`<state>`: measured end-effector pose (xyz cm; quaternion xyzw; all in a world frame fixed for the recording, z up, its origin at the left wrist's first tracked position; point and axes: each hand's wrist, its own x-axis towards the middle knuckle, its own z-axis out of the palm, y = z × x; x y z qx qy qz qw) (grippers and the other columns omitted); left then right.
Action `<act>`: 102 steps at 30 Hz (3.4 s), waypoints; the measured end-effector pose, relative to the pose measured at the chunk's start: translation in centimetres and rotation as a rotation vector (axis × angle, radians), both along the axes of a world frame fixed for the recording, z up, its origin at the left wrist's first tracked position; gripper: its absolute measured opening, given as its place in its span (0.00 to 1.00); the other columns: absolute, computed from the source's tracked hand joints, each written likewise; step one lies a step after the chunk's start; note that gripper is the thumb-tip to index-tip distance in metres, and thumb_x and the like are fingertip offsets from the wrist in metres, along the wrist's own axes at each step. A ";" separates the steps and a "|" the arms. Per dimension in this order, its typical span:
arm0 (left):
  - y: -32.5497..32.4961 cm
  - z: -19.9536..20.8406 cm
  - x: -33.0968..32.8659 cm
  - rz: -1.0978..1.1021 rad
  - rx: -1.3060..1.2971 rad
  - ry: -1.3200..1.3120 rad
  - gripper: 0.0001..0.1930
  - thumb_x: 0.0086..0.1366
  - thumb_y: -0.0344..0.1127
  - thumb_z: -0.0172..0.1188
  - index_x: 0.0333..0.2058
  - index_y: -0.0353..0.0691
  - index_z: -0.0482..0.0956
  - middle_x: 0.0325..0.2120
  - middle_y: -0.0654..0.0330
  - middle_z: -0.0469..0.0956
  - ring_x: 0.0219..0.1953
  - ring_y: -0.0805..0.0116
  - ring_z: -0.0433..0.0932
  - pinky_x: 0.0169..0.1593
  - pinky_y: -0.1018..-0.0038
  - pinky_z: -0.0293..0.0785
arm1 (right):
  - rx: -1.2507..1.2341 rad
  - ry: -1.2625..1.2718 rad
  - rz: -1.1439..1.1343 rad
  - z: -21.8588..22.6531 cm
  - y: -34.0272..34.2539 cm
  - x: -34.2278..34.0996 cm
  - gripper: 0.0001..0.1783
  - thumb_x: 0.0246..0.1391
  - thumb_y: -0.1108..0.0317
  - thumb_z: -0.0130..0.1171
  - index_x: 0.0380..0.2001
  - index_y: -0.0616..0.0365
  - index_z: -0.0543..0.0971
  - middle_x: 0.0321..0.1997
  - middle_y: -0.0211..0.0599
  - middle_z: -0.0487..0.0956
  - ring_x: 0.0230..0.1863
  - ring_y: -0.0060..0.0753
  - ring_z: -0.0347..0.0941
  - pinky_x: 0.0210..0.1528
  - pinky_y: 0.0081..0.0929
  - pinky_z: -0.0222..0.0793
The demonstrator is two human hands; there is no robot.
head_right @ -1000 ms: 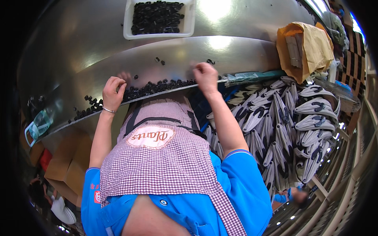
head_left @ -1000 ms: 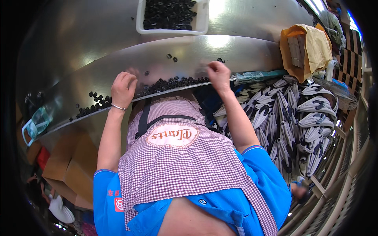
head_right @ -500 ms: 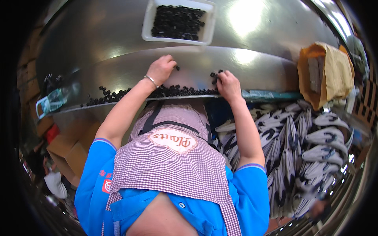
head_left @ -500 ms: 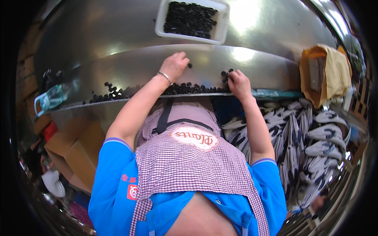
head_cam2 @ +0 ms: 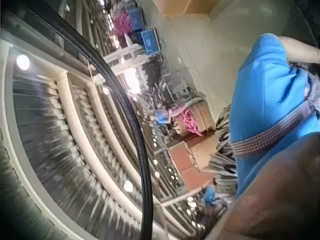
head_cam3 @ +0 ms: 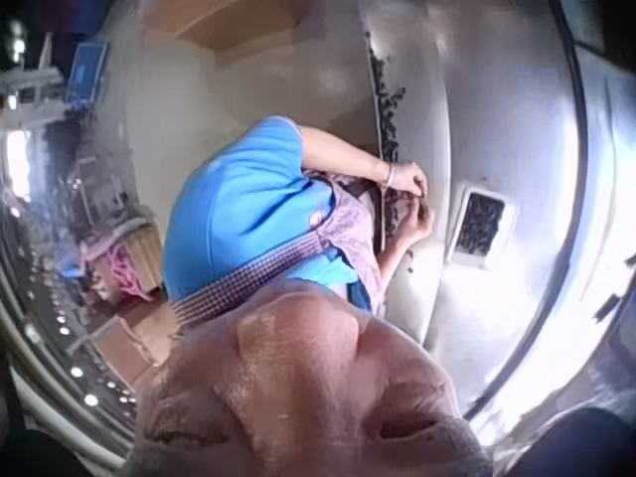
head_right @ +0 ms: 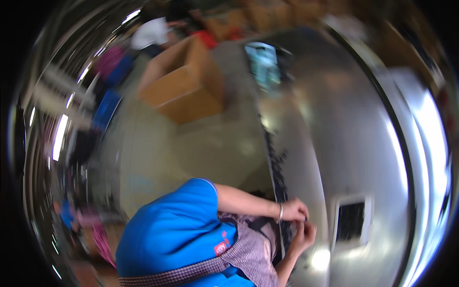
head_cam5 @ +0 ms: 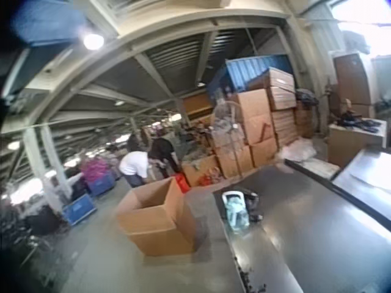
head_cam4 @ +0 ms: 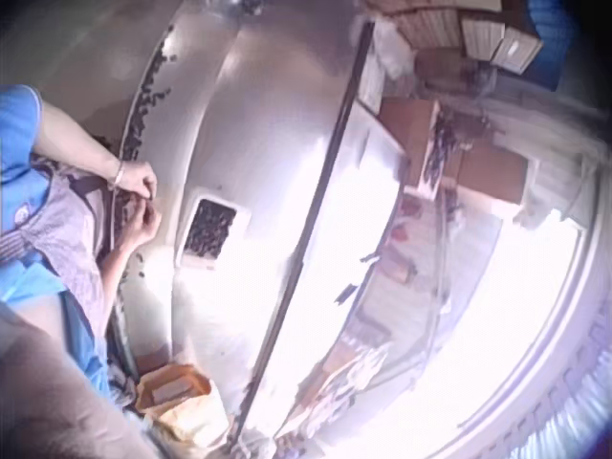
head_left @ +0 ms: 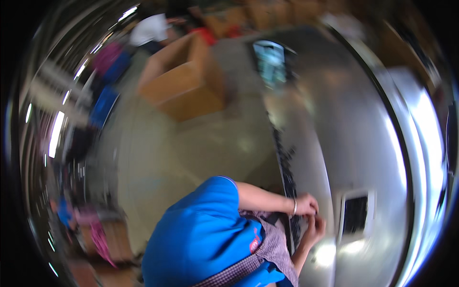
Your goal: The person moves a cardboard box, then works at a metal table sorting small black plastic parts. They pick up and inspect two cylindrical black components, walk around the room, and return to the table to continue sorting the small parts into a white tray.
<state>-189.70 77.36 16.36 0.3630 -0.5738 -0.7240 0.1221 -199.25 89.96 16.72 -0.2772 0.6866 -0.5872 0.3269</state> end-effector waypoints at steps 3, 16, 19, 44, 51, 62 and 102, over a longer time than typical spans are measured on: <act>-1.4 1.3 1.9 0.179 0.137 -0.013 0.05 0.59 0.24 0.60 0.35 0.31 0.81 0.21 0.59 0.80 0.19 0.73 0.79 0.22 0.77 0.77 | -0.052 -0.081 0.168 0.9 -3.3 0.2 0.05 0.54 0.79 0.59 0.27 0.63 0.74 0.27 0.30 0.74 0.29 0.21 0.69 0.32 0.21 0.68; -4.7 6.4 11.3 0.745 0.134 0.066 0.07 0.60 0.21 0.57 0.36 0.30 0.81 0.22 0.56 0.81 0.21 0.69 0.82 0.25 0.74 0.81 | -0.098 -0.523 0.722 3.3 -14.5 5.9 0.07 0.64 0.66 0.54 0.34 0.58 0.73 0.31 0.33 0.75 0.30 0.24 0.70 0.35 0.17 0.67; -4.8 5.7 12.3 0.753 0.120 0.117 0.09 0.57 0.20 0.60 0.37 0.29 0.81 0.24 0.55 0.82 0.23 0.67 0.83 0.27 0.72 0.82 | -0.115 -0.518 0.754 2.9 -15.1 7.0 0.05 0.64 0.69 0.54 0.35 0.58 0.74 0.32 0.34 0.76 0.30 0.23 0.70 0.34 0.16 0.67; -19.5 -0.2 10.5 0.031 -1.234 -0.748 0.03 0.53 0.29 0.63 0.27 0.43 0.79 0.31 0.59 0.76 0.39 0.55 0.75 0.43 0.62 0.73 | 0.208 0.535 0.223 3.9 -10.3 -9.4 0.09 0.47 0.75 0.64 0.35 0.60 0.83 0.31 0.43 0.82 0.32 0.37 0.81 0.36 0.30 0.76; -19.2 0.7 9.9 0.011 -1.124 -0.607 0.04 0.53 0.32 0.65 0.29 0.45 0.80 0.31 0.61 0.77 0.41 0.58 0.76 0.44 0.62 0.72 | 0.842 1.316 0.369 1.5 -19.3 -17.4 0.10 0.50 0.68 0.56 0.34 0.49 0.84 0.37 0.37 0.82 0.47 0.42 0.76 0.53 0.47 0.62; -19.0 1.9 14.0 0.118 -1.056 -0.553 0.05 0.55 0.28 0.64 0.32 0.40 0.81 0.30 0.61 0.78 0.32 0.64 0.77 0.39 0.70 0.75 | 0.946 1.195 0.594 -0.8 -23.7 -17.4 0.13 0.51 0.75 0.51 0.36 0.53 0.83 0.39 0.40 0.83 0.46 0.45 0.79 0.50 0.43 0.68; -13.7 3.5 9.2 0.113 -0.464 -0.475 0.04 0.53 0.30 0.65 0.28 0.37 0.84 0.24 0.64 0.82 0.28 0.75 0.80 0.34 0.77 0.76 | -0.069 -0.277 0.290 1.4 -12.5 1.5 0.05 0.52 0.78 0.63 0.34 0.62 0.82 0.37 0.29 0.77 0.38 0.19 0.74 0.37 0.16 0.71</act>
